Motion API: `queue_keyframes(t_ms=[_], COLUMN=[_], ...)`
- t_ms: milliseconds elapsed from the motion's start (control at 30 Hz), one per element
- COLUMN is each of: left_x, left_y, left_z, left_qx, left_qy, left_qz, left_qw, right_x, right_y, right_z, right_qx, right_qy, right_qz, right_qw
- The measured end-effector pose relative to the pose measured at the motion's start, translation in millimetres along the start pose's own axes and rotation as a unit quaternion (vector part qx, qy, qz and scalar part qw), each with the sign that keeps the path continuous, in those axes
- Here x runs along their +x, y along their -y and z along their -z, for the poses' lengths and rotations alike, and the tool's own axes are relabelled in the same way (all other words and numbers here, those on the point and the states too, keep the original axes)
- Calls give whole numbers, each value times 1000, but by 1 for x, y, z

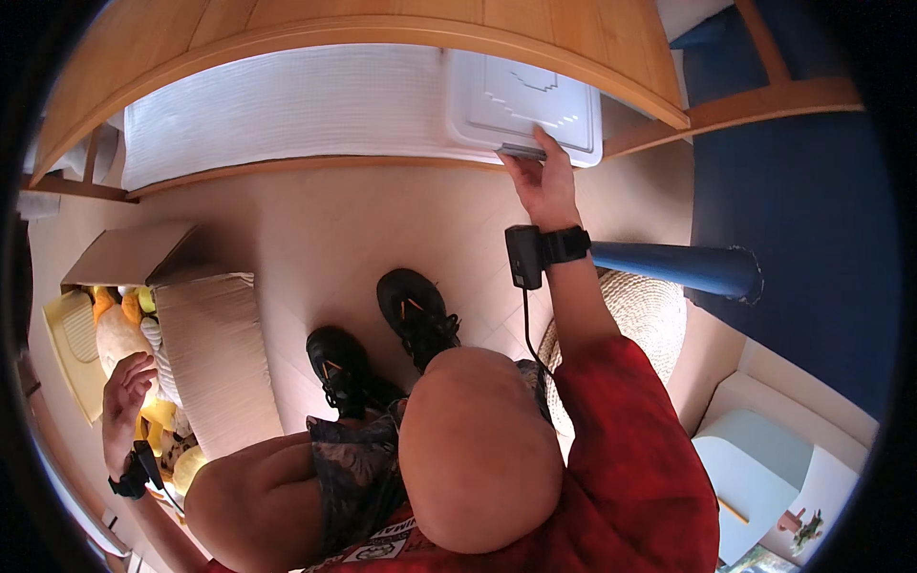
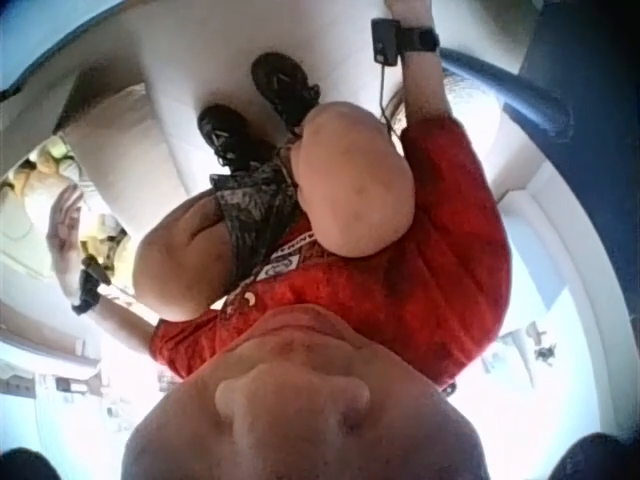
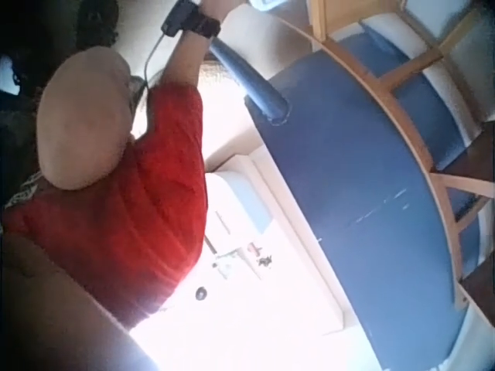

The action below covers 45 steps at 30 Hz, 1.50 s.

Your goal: Organizing stuffed toys from a cardboard box onto a wooden shelf.

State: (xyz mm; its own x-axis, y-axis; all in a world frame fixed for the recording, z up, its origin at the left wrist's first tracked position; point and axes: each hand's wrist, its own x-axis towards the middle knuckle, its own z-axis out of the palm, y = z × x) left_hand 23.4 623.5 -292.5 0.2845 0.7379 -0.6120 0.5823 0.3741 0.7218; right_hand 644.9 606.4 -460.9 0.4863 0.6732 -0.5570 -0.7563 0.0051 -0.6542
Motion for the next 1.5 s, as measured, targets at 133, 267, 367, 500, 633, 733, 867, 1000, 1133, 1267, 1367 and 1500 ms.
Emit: queue_keyframes(t_ms=[133,267,367,500,633,733,867,1000,1133,1267,1367,1500], left_x=[2,7,12,6,0,0,4,5,3,-2,-5,-8], left_y=[10,19,20,16,27,26,29,25,26,29,34,39], left_z=[-6,-11,-13,-17,-16,-18,-13,-11,-9,-2,3,3], left_qx=[-26,-33,-24,-10,-31,-18,-8,-6,-16,-18,-10,-6], left_qy=[3,20,23,14,12,2,13,8,1,-13,-18,-19], left_qz=[-2,-16,-27,0,-17,0,-12,-11,2,4,11,16], left_qw=[1000,999,999,1000,999,1000,1000,1000,1000,1000,1000,1000], right_x=[-5,2,10,-20,-43,-42,-27,-19,-5,2,-4,-13], right_y=[10,19,20,30,43,48,61,54,46,37,26,24], right_z=[-7,6,21,17,7,-1,-11,-15,-1,19,16,7], right_qx=[36,-15,-20,-53,-61,-59,78,97,136,-10,-45,-29], right_qy=[4,80,57,66,67,95,122,67,30,44,-5,41], right_qz=[-67,-37,-19,1,1,-30,-204,-191,-191,-64,-36,-63], right_qw=[997,996,998,996,996,993,968,975,972,997,998,997])
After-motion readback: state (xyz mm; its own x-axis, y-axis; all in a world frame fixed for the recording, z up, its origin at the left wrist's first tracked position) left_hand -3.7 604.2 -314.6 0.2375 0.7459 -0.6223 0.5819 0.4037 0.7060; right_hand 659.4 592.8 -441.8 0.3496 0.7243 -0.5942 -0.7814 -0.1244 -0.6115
